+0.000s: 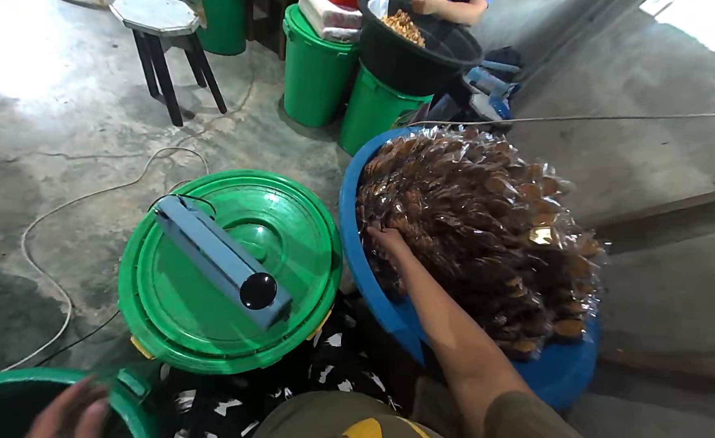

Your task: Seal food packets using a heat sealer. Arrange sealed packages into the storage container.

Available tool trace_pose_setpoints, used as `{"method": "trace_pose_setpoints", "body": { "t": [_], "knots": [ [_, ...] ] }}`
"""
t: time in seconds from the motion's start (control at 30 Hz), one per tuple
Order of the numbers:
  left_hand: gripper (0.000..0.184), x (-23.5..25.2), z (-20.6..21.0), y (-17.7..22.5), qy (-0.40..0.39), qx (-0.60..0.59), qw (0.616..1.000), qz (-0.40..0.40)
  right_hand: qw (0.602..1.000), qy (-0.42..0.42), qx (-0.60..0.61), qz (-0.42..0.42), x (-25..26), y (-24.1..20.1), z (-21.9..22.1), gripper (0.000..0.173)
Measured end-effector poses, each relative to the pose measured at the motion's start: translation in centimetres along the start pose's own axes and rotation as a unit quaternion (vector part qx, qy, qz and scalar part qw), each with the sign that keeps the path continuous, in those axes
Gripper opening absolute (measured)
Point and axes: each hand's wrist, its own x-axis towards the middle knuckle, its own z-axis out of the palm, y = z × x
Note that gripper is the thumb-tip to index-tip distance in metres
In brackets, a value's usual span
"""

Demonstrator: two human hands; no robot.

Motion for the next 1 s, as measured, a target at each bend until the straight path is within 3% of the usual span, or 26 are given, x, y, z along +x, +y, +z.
{"method": "trace_pose_setpoints", "body": {
  "t": [0.07,0.13,0.23,0.27,0.3,0.33,0.4,0.43,0.5,0.57,0.63,0.7,0.77,0.87,0.93,1.0],
  "knots": [
    [0.044,1.0,3.9,2.7,-0.112,-0.118,0.986,0.032,0.997,0.007,0.013,-0.071,-2.2,-0.8,-0.3,0.041],
    [0.045,1.1,8.0,5.7,-0.244,-0.229,0.942,0.041,0.974,0.06,0.04,-0.213,-6.7,-1.1,0.3,0.037],
    [0.089,1.2,12.5,9.2,-0.42,-0.369,0.829,-0.016,0.894,0.09,-0.006,-0.439,-13.2,0.8,3.7,0.046],
    [0.094,1.3,13.6,10.0,-0.438,-0.42,0.792,-0.058,0.874,0.05,-0.027,-0.482,-15.1,1.6,5.1,0.046],
    [0.081,1.2,14.2,10.7,-0.419,-0.47,0.769,-0.11,0.858,-0.011,-0.046,-0.511,-16.6,2.4,6.5,0.047],
    [0.057,1.0,14.6,11.4,-0.356,-0.506,0.766,-0.176,0.838,-0.075,-0.065,-0.536,-17.6,3.2,7.8,0.056],
    [0.035,1.1,14.8,11.4,-0.215,-0.512,0.793,-0.249,0.839,-0.23,-0.058,-0.49,-18.4,4.1,9.1,0.076],
    [0.033,1.2,14.7,10.4,-0.186,-0.478,0.828,-0.227,0.857,-0.305,-0.008,-0.416,-18.6,4.0,9.3,0.071],
    [0.053,1.4,14.2,8.2,-0.177,-0.385,0.892,-0.157,0.901,-0.353,0.101,-0.233,-18.7,2.6,9.8,0.039],
    [0.063,1.7,13.6,7.4,-0.182,-0.311,0.927,-0.109,0.937,-0.307,0.103,-0.131,-17.5,1.0,11.3,0.017],
    [0.064,2.7,13.6,6.9,-0.134,-0.247,0.957,-0.07,0.954,-0.255,0.028,-0.156,-15.6,-0.6,13.2,0.018],
    [0.064,4.6,14.1,5.9,-0.067,-0.208,0.975,-0.046,0.948,-0.196,-0.085,-0.234,-13.6,-2.3,15.0,0.022],
    [0.063,6.5,14.2,5.1,-0.037,-0.196,0.977,-0.074,0.924,-0.158,-0.167,-0.305,-11.5,-4.0,16.1,0.028],
    [0.064,8.8,13.5,4.8,-0.023,-0.238,0.963,-0.125,0.916,-0.167,-0.189,-0.311,-10.2,-8.1,15.7,0.034],
    [0.066,10.1,12.6,4.9,-0.017,-0.273,0.953,-0.129,0.877,-0.24,-0.214,-0.356,-12.4,-10.5,14.6,0.037],
    [0.066,11.1,11.9,5.1,-0.006,-0.285,0.95,-0.129,0.8,-0.298,-0.351,-0.385,-15.3,-11.2,14.5,0.053]
  ]
}}
